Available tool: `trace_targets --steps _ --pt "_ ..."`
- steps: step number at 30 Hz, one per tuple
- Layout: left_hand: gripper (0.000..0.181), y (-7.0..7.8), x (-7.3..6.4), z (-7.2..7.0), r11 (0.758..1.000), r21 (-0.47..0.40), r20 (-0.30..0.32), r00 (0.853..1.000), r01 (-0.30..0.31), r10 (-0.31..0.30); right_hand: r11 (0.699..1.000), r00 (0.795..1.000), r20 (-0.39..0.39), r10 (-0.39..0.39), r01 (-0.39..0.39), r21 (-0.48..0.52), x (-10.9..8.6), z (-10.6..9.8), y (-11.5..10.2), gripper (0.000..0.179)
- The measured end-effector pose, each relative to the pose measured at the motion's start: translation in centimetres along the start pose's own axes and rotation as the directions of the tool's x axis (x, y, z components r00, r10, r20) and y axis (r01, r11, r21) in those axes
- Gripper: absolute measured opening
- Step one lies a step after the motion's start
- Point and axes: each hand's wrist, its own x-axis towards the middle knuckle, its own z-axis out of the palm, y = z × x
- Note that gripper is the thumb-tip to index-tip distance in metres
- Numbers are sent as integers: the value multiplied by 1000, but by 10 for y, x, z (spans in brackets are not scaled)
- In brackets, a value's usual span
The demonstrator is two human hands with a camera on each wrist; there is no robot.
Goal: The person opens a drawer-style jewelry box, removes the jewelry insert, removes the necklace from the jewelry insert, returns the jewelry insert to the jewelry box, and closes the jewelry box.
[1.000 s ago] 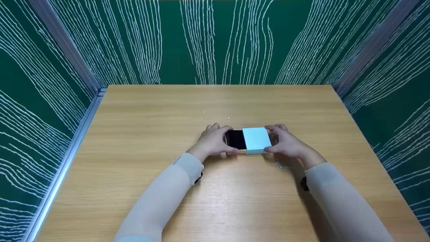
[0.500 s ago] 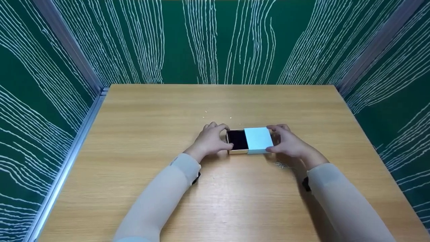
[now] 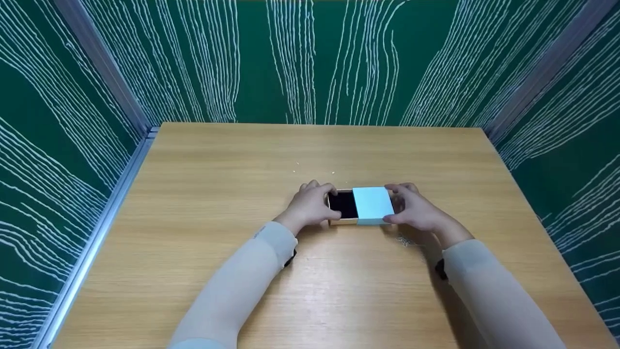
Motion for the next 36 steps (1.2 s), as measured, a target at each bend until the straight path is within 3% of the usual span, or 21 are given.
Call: trace_targets --steps 14,20,28,36 --pt "60 3 -2 0 999 25 -12 1000 23 -23 1000 1000 -4 -21 21 0 -1 2 -1 104" --pt "65 -4 -4 -4 1000 -13 -25 1000 1 -1 1000 1000 -4 -18 18 -7 -3 1 -1 104" --pt "74 -18 -9 -10 994 -104 -10 1000 25 -26 1000 1000 4 -24 23 14 -2 -1 1 103" --pt "75 -20 -13 -10 995 -98 13 1000 29 -27 1000 1000 -1 -28 28 4 0 1 2 103"
